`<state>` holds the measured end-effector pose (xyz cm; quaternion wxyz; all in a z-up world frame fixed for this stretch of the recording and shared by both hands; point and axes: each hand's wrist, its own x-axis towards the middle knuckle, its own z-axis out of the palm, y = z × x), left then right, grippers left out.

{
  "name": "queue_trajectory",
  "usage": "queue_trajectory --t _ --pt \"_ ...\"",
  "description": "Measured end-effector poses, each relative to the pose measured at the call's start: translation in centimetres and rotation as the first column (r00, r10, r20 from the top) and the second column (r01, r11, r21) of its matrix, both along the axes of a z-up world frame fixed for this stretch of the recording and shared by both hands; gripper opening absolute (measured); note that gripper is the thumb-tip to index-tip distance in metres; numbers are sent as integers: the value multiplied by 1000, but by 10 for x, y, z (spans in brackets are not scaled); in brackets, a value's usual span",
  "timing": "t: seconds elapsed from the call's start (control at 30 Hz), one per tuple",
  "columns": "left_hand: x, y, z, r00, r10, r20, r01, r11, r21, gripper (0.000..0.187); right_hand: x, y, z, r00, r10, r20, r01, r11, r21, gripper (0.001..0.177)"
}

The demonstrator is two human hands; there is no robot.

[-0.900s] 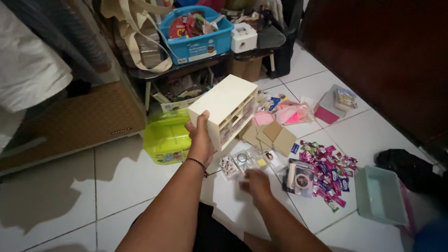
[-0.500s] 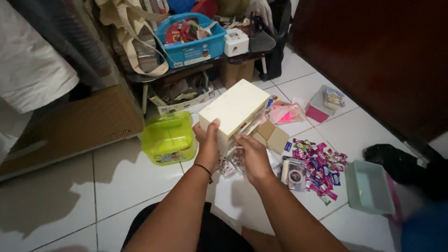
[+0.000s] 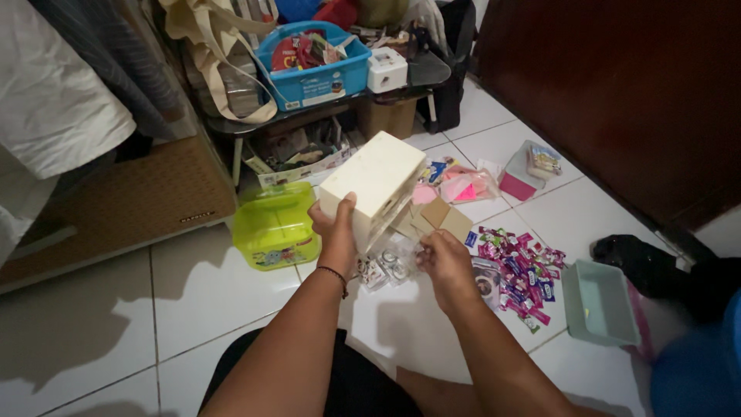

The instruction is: The person sits on the floor and organizes small items, including candies and stickers, into a white plastic organizer. They pick up items from the floor and place them into the organizer's compartments.

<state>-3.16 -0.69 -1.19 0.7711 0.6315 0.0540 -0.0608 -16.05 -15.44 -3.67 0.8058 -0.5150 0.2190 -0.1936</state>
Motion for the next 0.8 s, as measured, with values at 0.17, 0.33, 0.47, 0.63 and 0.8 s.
queue_trajectory --t 0.17,0.33,0.47,0.63,0.8 --pt "-10 -4 -1 985 -72 159 49 989 143 84 -9 -1 -1 999 -42 -7 43 998 50 15" --pt "-7 -8 -11 959 -94 269 27 970 242 81 -14 0 0 998 -52 25 55 992 -113 19" --pt "2 -11 -21 933 -67 354 -57 943 328 80 -11 -6 -9 994 -109 -26 102 976 -190 17" --pt "11 -7 -24 988 27 153 -65 966 251 87 -12 -25 -47 990 -137 -30 130 976 -173 19" --pt "9 -2 -20 996 71 47 -77 988 132 90 -25 -43 -109 967 -110 -232 124 991 47 17"
